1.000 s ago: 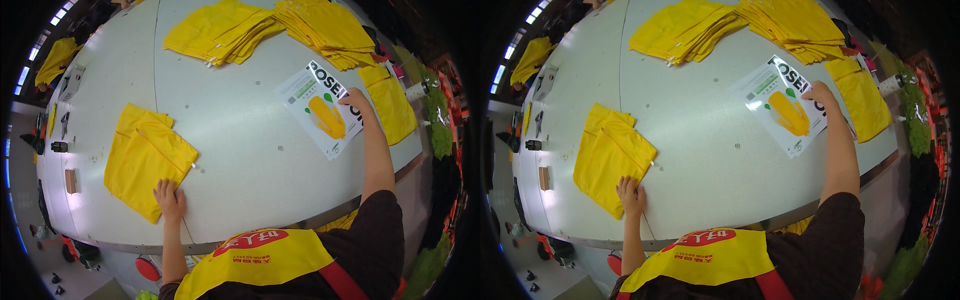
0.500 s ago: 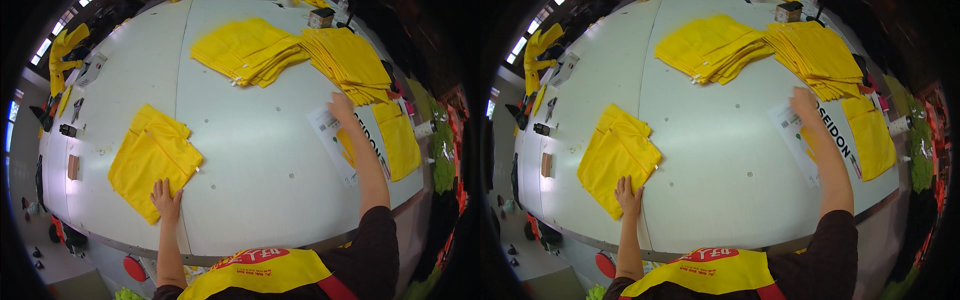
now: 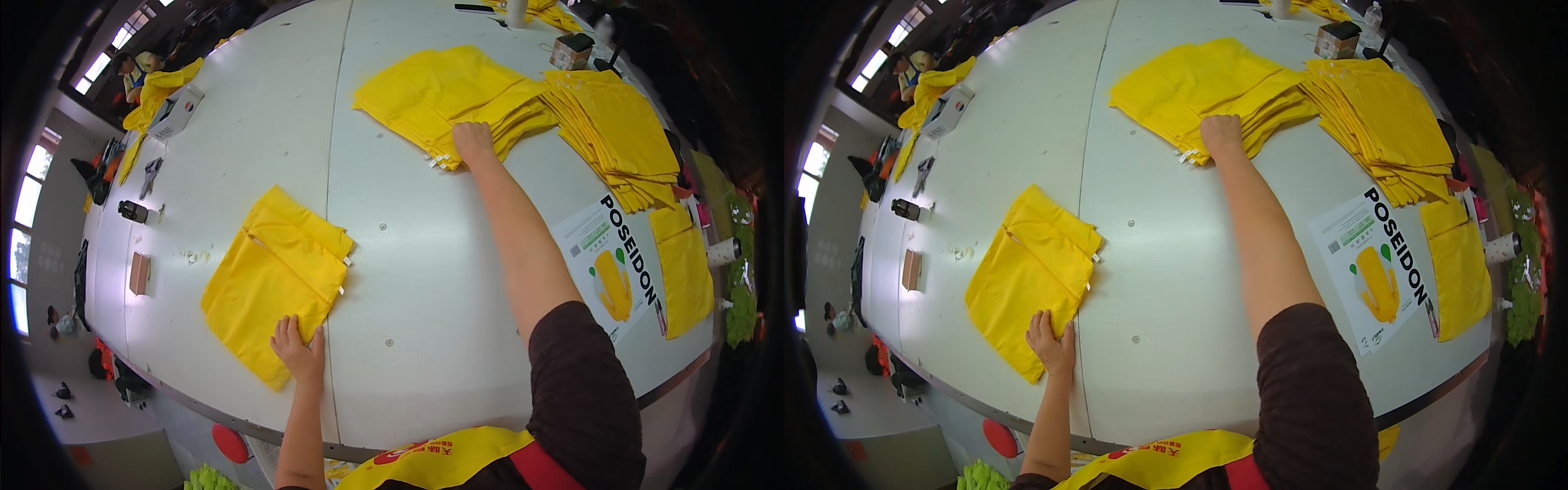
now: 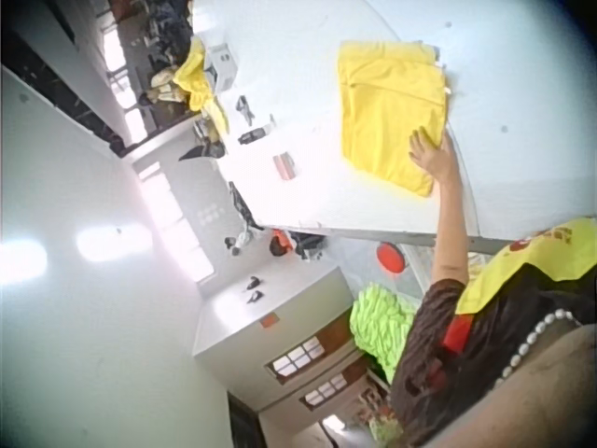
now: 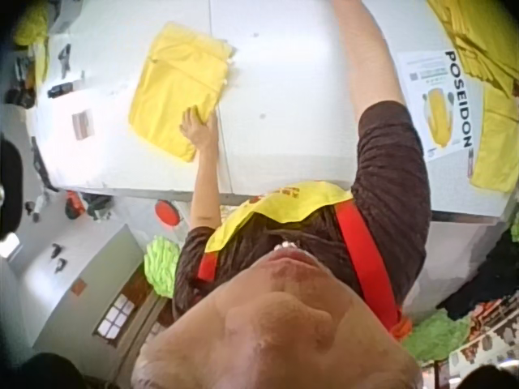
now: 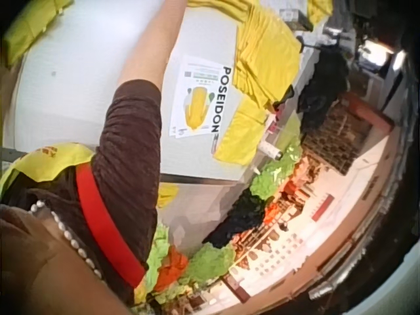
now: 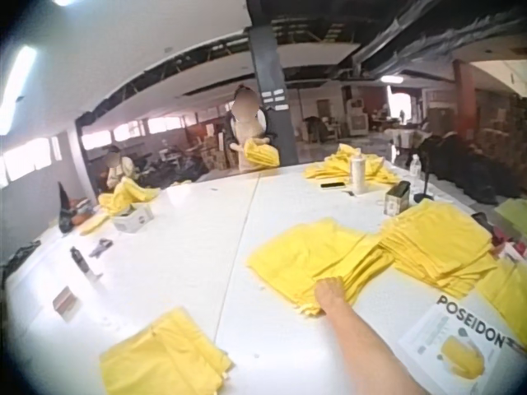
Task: The person inserts white paper inserts into yellow fabric pieces, folds them, and stacks them. Then the person unfolds a large yellow garment, uses shears to cut threads or tags, and lays the garment flat on the table.
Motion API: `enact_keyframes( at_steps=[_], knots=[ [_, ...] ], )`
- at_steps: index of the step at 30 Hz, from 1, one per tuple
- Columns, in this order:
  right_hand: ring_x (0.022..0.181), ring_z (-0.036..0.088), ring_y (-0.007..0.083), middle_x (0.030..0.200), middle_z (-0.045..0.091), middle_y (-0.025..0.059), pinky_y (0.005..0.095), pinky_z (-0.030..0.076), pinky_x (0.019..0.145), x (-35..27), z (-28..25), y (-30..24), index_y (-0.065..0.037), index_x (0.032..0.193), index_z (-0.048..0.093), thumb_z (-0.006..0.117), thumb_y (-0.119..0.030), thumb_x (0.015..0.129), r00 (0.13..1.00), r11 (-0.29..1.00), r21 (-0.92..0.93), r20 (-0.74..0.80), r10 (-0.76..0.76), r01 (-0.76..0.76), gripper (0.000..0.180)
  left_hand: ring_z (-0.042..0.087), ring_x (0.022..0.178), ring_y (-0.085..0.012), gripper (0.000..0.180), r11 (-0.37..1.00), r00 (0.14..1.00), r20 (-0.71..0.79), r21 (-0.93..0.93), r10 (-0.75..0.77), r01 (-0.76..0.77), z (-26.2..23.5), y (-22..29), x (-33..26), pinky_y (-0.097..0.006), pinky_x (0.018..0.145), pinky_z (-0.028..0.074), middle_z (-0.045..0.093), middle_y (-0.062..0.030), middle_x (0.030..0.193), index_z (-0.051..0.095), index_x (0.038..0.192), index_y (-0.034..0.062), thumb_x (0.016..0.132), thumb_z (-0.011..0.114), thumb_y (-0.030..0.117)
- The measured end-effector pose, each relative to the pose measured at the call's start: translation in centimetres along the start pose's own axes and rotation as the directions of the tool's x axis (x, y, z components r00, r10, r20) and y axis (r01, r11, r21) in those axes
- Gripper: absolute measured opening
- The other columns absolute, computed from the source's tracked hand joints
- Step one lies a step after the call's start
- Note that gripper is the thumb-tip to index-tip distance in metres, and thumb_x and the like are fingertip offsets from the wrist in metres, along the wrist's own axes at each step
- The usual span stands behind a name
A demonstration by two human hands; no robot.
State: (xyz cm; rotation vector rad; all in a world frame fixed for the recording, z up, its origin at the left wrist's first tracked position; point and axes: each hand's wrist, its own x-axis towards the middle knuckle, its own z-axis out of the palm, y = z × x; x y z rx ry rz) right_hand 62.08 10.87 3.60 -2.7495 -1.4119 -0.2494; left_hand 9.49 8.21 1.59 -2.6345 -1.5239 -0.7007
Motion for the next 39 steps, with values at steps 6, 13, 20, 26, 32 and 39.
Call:
enact_keyframes(
  at_steps=[6,13,20,26,32,39],
  knots=[
    [0.061,0.057,0.0248,0.065,0.055,0.006,0.0368,0.041,0.065,-9.8,-4.2,0.9,-0.009,0.069,0.052,0.052,-0.007,0.074,0.799,0.929,-0.022,-0.502,-0.331,0.371,0.005,0.043,0.118,-0.0348,0.048,1.0,1.0,-0.022,-0.001,0.009,-0.009,-0.1,0.4,0.1,-0.054,0.102,0.023,0.052,-0.0176,0.121,0.055,0.113,0.0033,0.076,0.067,0.031],
    [0.078,0.056,0.0224,0.076,0.055,0.0078,0.0361,0.043,0.073,-36.2,-9.2,-0.8,-0.007,0.071,0.053,0.054,-0.004,0.069,0.775,0.693,0.348,-0.264,-0.574,0.632,0.004,0.048,0.11,-0.0338,0.038,0.978,0.956,-0.274,-0.144,0.108,-0.152,0.1,0.4,-0.7,-0.051,0.096,0.031,0.056,-0.0164,0.113,0.057,0.109,0.0029,0.075,0.067,0.017],
    [0.089,0.056,0.0283,0.089,0.059,0.011,0.0409,0.043,0.082,-47.1,-10.6,-2.3,-0.002,0.077,0.056,0.054,-0.002,0.072,0.932,0.842,0.404,-0.09,-0.351,0.357,0.005,0.054,0.092,-0.0344,0.029,0.582,0.863,0.009,-0.741,0.506,-0.334,-3.5,17.2,-8.3,-0.041,0.08,0.044,0.059,-0.0161,0.096,0.058,0.099,0.0026,0.072,0.066,0.009],
    [0.091,0.055,0.03,0.09,0.058,0.0137,0.0393,0.049,0.073,-43.7,-7.0,-6.9,-0.001,0.082,0.055,0.058,-0.007,0.076,0.998,0.911,0.408,-0.024,-0.053,0.058,0.009,0.053,0.094,-0.0343,0.023,0.516,0.847,-0.097,-0.754,0.523,-0.405,-0.8,17.2,-11.8,-0.041,0.084,0.043,0.056,-0.0172,0.1,0.055,0.096,0.0013,0.072,0.058,-0.001],
    [0.087,0.056,0.0317,0.089,0.058,0.0116,0.0364,0.052,0.069,-42.3,-6.4,-8.9,-0.002,0.084,0.056,0.058,-0.01,0.078,0.996,0.97,0.234,0.034,-0.079,0.068,0.01,0.052,0.098,-0.0343,0.018,0.47,0.816,0.019,-0.825,0.578,-0.314,-0.3,16.3,-12.3,-0.039,0.086,0.043,0.056,-0.0166,0.103,0.055,0.092,0.0009,0.075,0.056,-0.002],
    [0.079,0.061,0.0254,0.087,0.062,0.0142,0.0349,0.051,0.066,-39.0,-5.6,-4.7,0.0,0.089,0.059,0.055,-0.018,0.082,0.952,0.77,0.56,0.208,0.226,-0.305,0.02,0.055,0.093,-0.0328,0.025,0.584,0.788,-0.033,-0.652,0.615,-0.483,-0.4,17.3,-11.7,-0.038,0.08,0.046,0.056,-0.0152,0.111,0.056,0.104,0.002,0.082,0.056,0.013]
  ],
)
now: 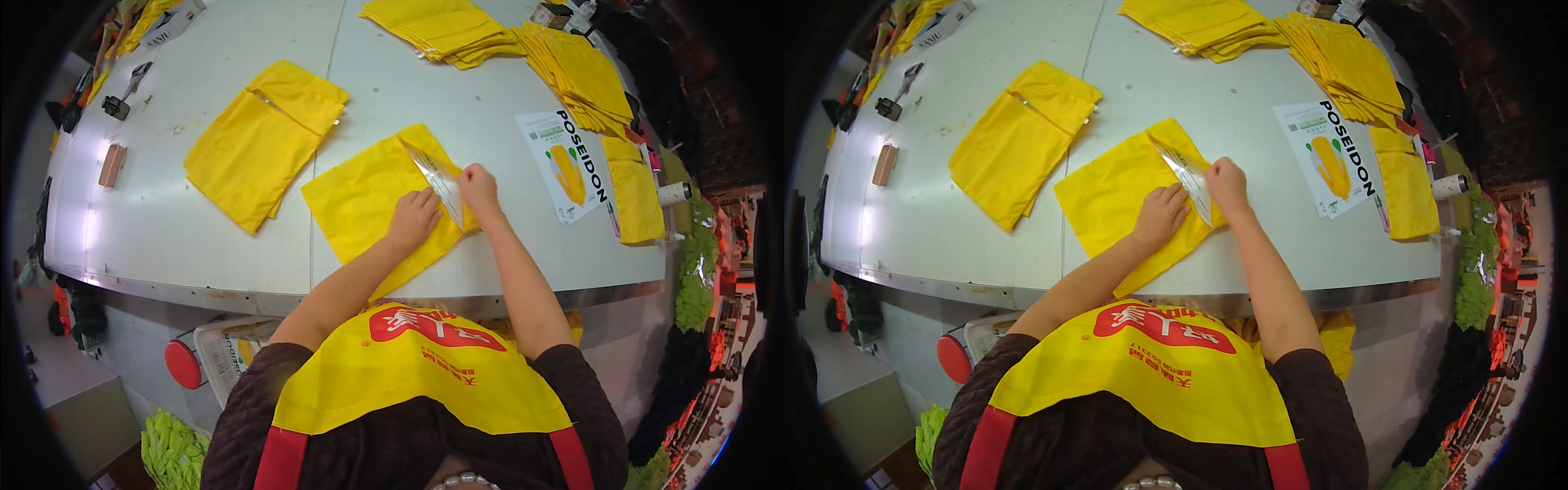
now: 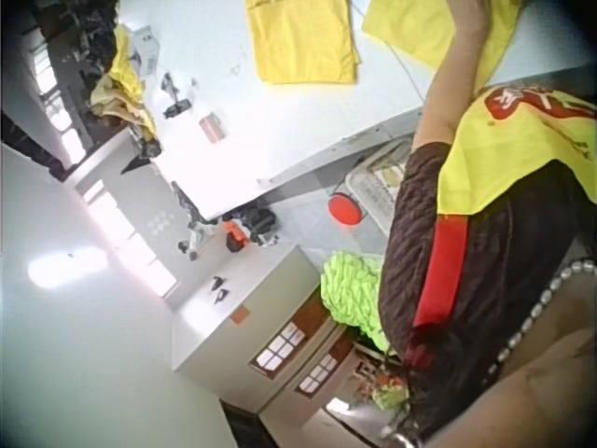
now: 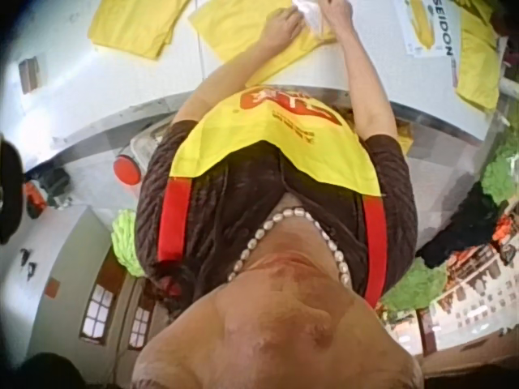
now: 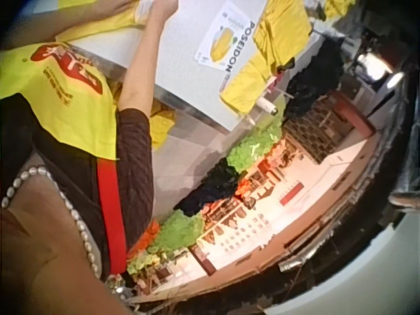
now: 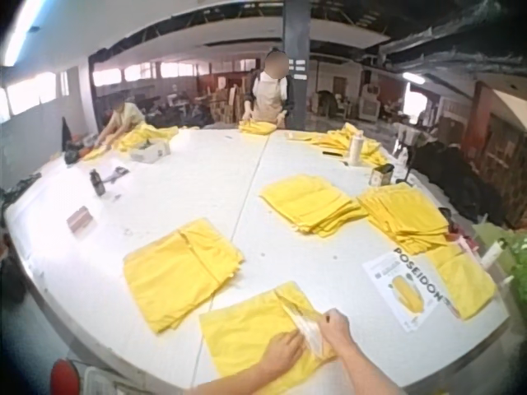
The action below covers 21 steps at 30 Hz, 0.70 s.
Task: The person inserts white paper inserts into yellow fabric pieces, folds them, and stacks them. Then the person unfolds a large yellow garment, uses shears to cut threads or tags, and lays the garment flat on the table.
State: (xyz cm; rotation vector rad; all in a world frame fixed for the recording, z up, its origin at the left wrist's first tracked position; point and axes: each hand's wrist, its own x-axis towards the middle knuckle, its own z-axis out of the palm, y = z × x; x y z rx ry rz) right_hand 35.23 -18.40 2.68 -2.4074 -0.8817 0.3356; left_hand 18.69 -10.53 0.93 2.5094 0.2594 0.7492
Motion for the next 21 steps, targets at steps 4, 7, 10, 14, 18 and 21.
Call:
enact_keyframes(
  at_steps=[4,7,10,14,18,21],
  knots=[
    [0.078,0.059,0.0191,0.087,0.064,0.0136,0.0309,0.047,0.067,0.1,-0.8,2.2,0.002,0.092,0.059,0.052,-0.02,0.083,0.987,0.877,0.455,0.032,0.155,-0.153,0.025,0.059,0.09,-0.0311,0.034,0.991,0.976,0.184,0.087,-0.113,0.098,-0.4,0.5,2.7,-0.041,0.073,0.05,0.052,-0.0139,0.12,0.049,0.115,0.0077,0.082,0.056,0.013],
    [0.077,0.057,0.0164,0.084,0.062,0.0098,0.0288,0.046,0.07,0.0,-0.4,2.8,0.001,0.093,0.058,0.052,-0.022,0.086,0.997,0.841,0.537,0.022,0.069,-0.07,0.025,0.06,0.091,-0.0287,0.04,0.996,0.953,0.296,0.079,-0.072,0.051,-0.3,-0.4,4.8,-0.041,0.071,0.051,0.05,-0.0116,0.122,0.044,0.12,0.0119,0.082,0.054,0.01],
    [0.076,0.056,0.0144,0.082,0.061,0.0077,0.0277,0.046,0.07,0.1,-0.3,3.1,0.0,0.093,0.058,0.052,-0.021,0.087,0.995,0.772,0.628,0.028,0.098,-0.094,0.023,0.061,0.093,-0.0264,0.038,0.991,0.911,0.41,0.135,-0.051,-0.005,-1.1,-0.3,6.4,-0.04,0.07,0.052,0.052,-0.0093,0.115,0.043,0.119,0.0115,0.082,0.053,0.009],
    [0.074,0.055,0.0135,0.081,0.06,0.006,0.0272,0.046,0.067,-0.8,-0.4,2.8,-0.001,0.095,0.056,0.052,-0.018,0.088,0.998,0.767,0.64,0.005,0.064,-0.052,0.02,0.061,0.09,-0.0254,0.038,0.939,0.861,0.498,0.235,0.105,-0.25,-2.0,-1.3,7.8,-0.038,0.068,0.051,0.055,-0.0076,0.107,0.045,0.118,0.0125,0.081,0.057,0.014],
    [0.072,0.058,0.0185,0.081,0.061,0.0084,0.0293,0.046,0.066,-2.2,-1.2,1.0,-0.002,0.098,0.055,0.053,-0.018,0.088,0.995,0.833,0.551,-0.042,0.088,-0.051,0.019,0.062,0.082,-0.0232,0.028,0.846,0.814,0.512,0.274,0.273,-0.457,-2.7,-1.9,9.0,-0.036,0.064,0.051,0.059,-0.0041,0.094,0.051,0.107,0.0129,0.079,0.057,0.014],
    [0.073,0.06,0.0245,0.081,0.062,0.0106,0.0323,0.047,0.067,-4.0,-3.2,-1.6,-0.002,0.1,0.055,0.054,-0.017,0.086,0.999,0.953,0.304,-0.047,0.027,-0.012,0.02,0.062,0.081,-0.0219,0.017,0.813,0.723,0.581,0.171,0.373,-0.557,-4.4,-1.8,9.3,-0.037,0.061,0.05,0.059,-0.0033,0.084,0.055,0.095,0.0117,0.078,0.056,0.012]
  ],
)
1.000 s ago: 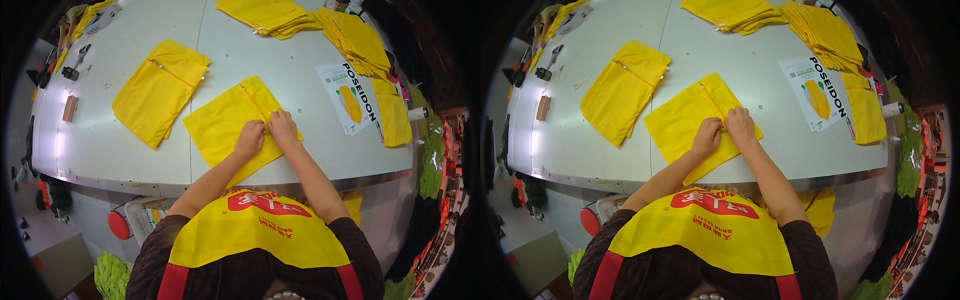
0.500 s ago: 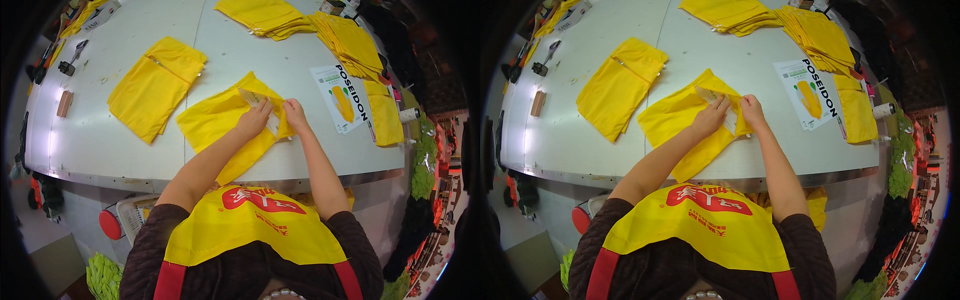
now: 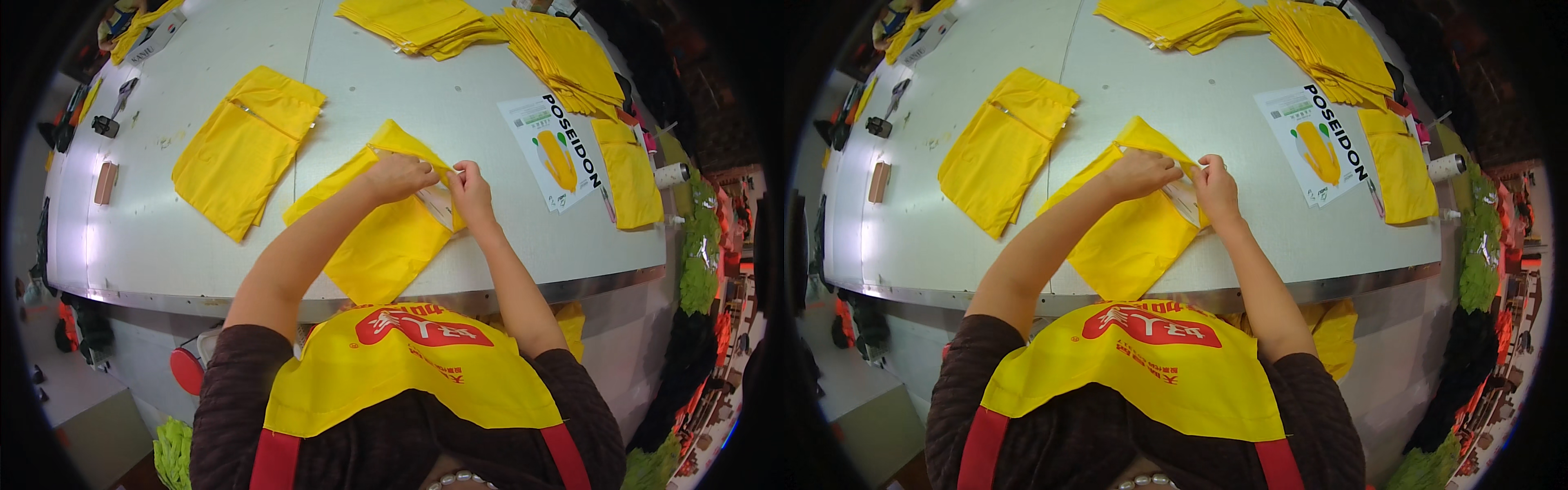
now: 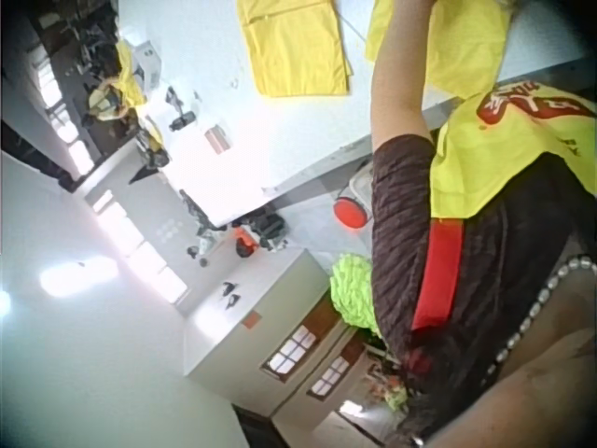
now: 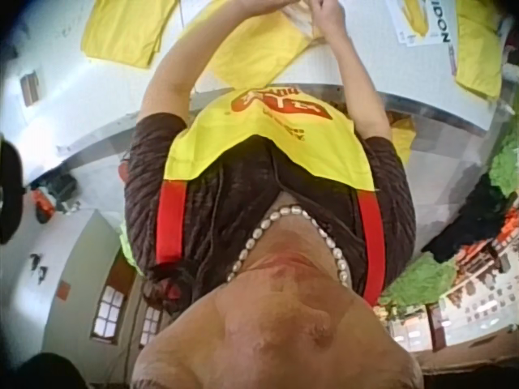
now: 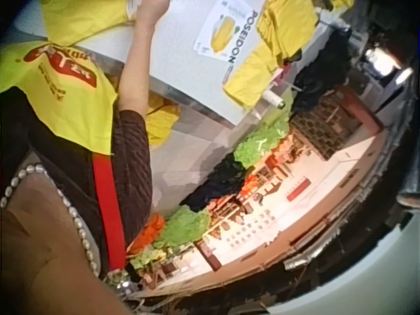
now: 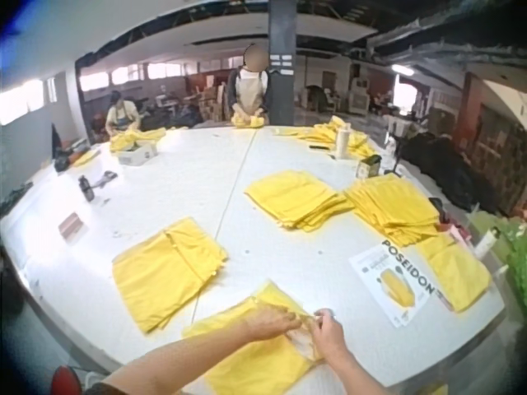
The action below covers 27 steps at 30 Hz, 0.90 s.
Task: The person inserts white paper inserts into yellow fabric pieces, folds them, and stacks them. Then the person unfolds a large yellow garment, uses shears to cut threads or tags, and lays the garment flat on the table.
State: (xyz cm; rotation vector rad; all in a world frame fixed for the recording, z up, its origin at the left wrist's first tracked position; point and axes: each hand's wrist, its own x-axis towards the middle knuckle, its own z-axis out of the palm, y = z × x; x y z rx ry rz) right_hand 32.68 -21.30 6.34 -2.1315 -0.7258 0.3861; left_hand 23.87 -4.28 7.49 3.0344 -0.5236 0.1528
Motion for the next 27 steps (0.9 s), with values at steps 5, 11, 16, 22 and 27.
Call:
enact_keyframes(
  at_steps=[5,11,16,22,27],
  knots=[
    [0.076,0.061,0.0283,0.084,0.064,0.0114,0.0347,0.048,0.07,-3.3,-0.9,0.9,-0.001,0.101,0.058,0.058,-0.018,0.083,0.955,0.912,-0.308,-0.033,-0.295,0.271,0.024,0.061,0.077,-0.0198,0.011,0.996,0.993,0.086,0.044,0.079,-0.083,-4.5,1.0,-2.3,-0.034,0.059,0.049,0.055,-0.0038,0.08,0.058,0.086,0.0116,0.075,0.056,0.011],
    [0.079,0.062,0.0265,0.087,0.064,0.013,0.033,0.048,0.074,-3.0,-3.8,2.2,-0.001,0.101,0.06,0.062,-0.022,0.081,0.966,0.994,-0.06,0.237,0.102,-0.09,0.029,0.059,0.074,-0.02,0.011,0.993,0.977,-0.197,-0.069,0.081,-0.097,-6.7,3.1,-7.0,-0.032,0.058,0.048,0.054,-0.0028,0.081,0.057,0.085,0.0103,0.074,0.058,0.01],
    [0.081,0.062,0.0291,0.088,0.065,0.0134,0.0362,0.049,0.073,-4.7,-4.0,-6.0,-0.003,0.099,0.061,0.059,-0.019,0.081,0.926,0.971,0.142,0.301,-0.227,0.192,0.024,0.059,0.079,-0.0213,0.024,0.988,0.93,-0.345,-0.127,-0.128,0.089,-6.1,4.8,-7.5,-0.032,0.061,0.048,0.057,-0.0039,0.09,0.058,0.096,0.0091,0.073,0.061,0.007],
    [0.078,0.059,0.0378,0.085,0.063,0.0195,0.0419,0.047,0.067,-2.5,-2.0,-4.8,-0.001,0.088,0.059,0.051,-0.016,0.084,0.858,0.94,-0.101,0.448,-0.251,0.327,0.017,0.039,0.124,-0.0372,0.065,0.838,0.594,-0.599,-0.461,-0.537,0.292,-1.5,8.1,-8.4,-0.046,0.098,0.035,0.036,-0.0246,0.135,0.041,0.13,0.0048,0.078,0.069,0.03],
    [0.066,0.059,0.0201,0.074,0.063,0.01,0.0349,0.046,0.06,0.3,-7.1,-4.4,-0.001,0.084,0.059,0.052,-0.016,0.084,0.867,0.992,0.084,0.484,-0.122,0.092,0.017,0.022,0.136,-0.0308,0.089,0.709,0.719,0.038,-0.139,-0.693,0.691,2.9,9.4,-14.2,-0.055,0.107,0.01,0.03,-0.0159,0.144,0.032,0.138,0.006,0.073,0.06,0.059]
  ],
)
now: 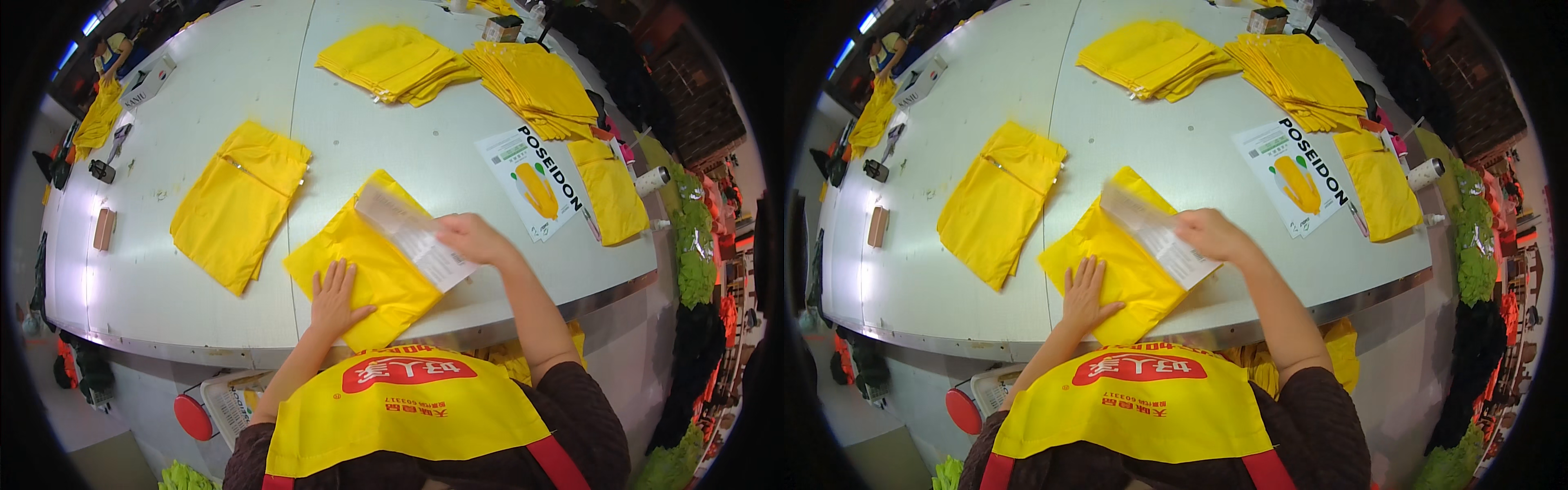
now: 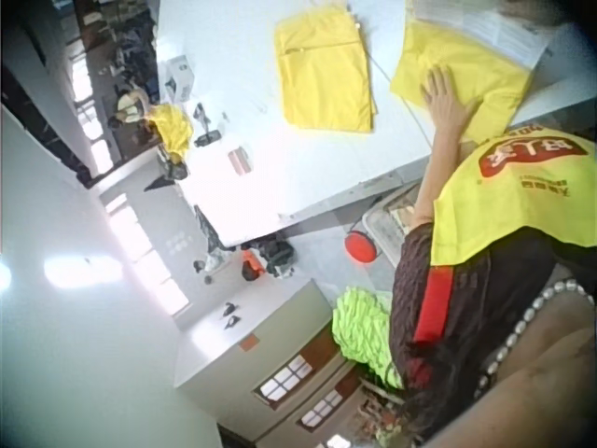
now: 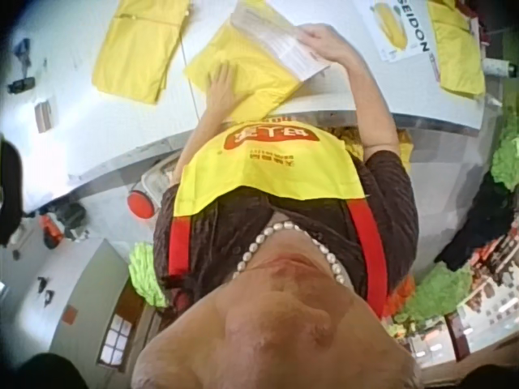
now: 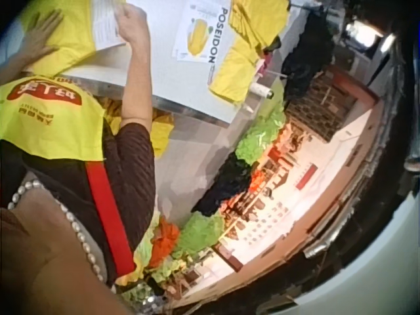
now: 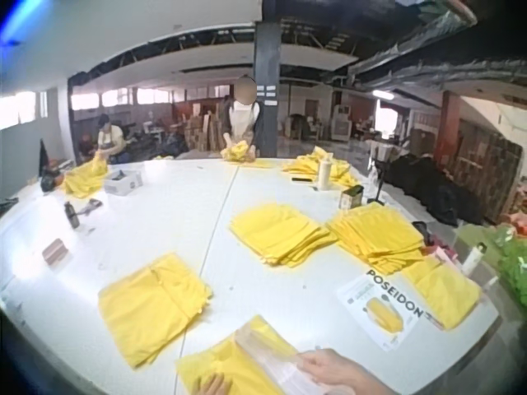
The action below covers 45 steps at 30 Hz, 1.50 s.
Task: The person inserts white paper inserts into yellow fabric pieces, folds them, and stacks them. Then the person unfolds a large yellow garment, uses shears to cut threads or tags, and lays the garment flat on the table.
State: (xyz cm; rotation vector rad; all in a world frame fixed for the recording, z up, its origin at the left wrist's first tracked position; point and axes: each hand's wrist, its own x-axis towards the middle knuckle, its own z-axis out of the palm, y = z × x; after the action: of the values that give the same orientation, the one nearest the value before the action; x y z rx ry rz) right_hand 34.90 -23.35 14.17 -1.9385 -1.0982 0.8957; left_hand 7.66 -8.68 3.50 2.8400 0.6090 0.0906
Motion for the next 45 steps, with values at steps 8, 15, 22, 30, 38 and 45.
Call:
enact_keyframes(
  at_steps=[8,15,22,30,38,45],
  knots=[
    [0.079,0.06,0.012,0.095,0.062,0.0061,0.0268,0.05,0.069,1.3,-17.3,7.2,0.001,0.108,0.056,0.055,-0.012,0.089,0.789,0.76,0.611,-0.57,0.229,0.221,0.023,0.023,0.135,-0.0337,0.087,0.986,0.987,0.006,0.043,-0.162,0.161,-1.0,-4.3,-3.1,-0.056,0.107,0.011,0.03,-0.0191,0.144,0.036,0.136,0.0046,0.073,0.059,0.059],
    [0.079,0.062,0.0178,0.094,0.065,0.0108,0.0283,0.048,0.071,7.2,-18.2,10.1,0.003,0.113,0.057,0.051,-0.01,0.092,0.252,0.943,-0.052,-0.957,-0.141,0.329,0.025,0.028,0.131,-0.0374,0.079,0.985,0.985,-0.043,0.0,-0.17,0.17,-1.0,-5.2,-3.8,-0.057,0.105,0.013,0.036,-0.0225,0.138,0.042,0.13,0.0012,0.071,0.063,0.051],
    [0.084,0.062,0.0372,0.089,0.064,0.0228,0.0416,0.049,0.073,13.0,-30.8,10.2,0.002,0.096,0.063,0.048,-0.018,0.087,0.333,0.878,-0.39,-0.896,-0.293,-0.278,0.026,0.03,0.129,-0.0402,0.076,0.984,0.984,-0.022,0.004,-0.176,0.177,-1.4,-4.9,-3.5,-0.058,0.104,0.015,0.039,-0.0239,0.135,0.043,0.127,-0.0001,0.071,0.063,0.046],
    [0.086,0.063,0.0373,0.094,0.066,0.0171,0.0442,0.051,0.074,16.3,-43.7,8.9,-0.011,0.108,0.062,0.045,-0.018,0.089,0.104,0.711,-0.498,-0.847,-0.521,-0.497,0.026,0.032,0.127,-0.0417,0.075,0.984,0.984,-0.04,-0.018,-0.175,0.175,-0.7,-5.1,-3.3,-0.057,0.104,0.014,0.041,-0.0242,0.133,0.047,0.126,-0.0005,0.073,0.06,0.051],
    [0.112,0.051,0.0287,0.12,0.057,0.0115,0.0477,0.038,0.093,20.3,-37.9,23.0,-0.01,0.12,0.056,0.044,-0.006,0.09,0.727,0.405,-0.77,-0.62,-0.294,-0.493,0.033,0.034,0.126,-0.0425,0.075,0.982,0.982,-0.031,0.011,-0.186,0.186,-0.4,-5.5,-3.3,-0.057,0.105,0.013,0.043,-0.0247,0.13,0.048,0.124,-0.0001,0.073,0.059,0.054],
    [0.113,0.048,0.0318,0.118,0.056,0.0157,0.0483,0.034,0.097,27.1,-30.4,19.8,-0.002,0.118,0.053,0.055,-0.017,0.083,0.651,0.418,-0.728,-0.68,-0.338,-0.543,0.038,0.034,0.125,-0.0427,0.076,0.976,0.976,0.028,-0.003,-0.217,0.217,-0.8,-5.2,-3.5,-0.058,0.105,0.013,0.041,-0.0249,0.132,0.047,0.125,0.0002,0.073,0.059,0.055]
  ],
)
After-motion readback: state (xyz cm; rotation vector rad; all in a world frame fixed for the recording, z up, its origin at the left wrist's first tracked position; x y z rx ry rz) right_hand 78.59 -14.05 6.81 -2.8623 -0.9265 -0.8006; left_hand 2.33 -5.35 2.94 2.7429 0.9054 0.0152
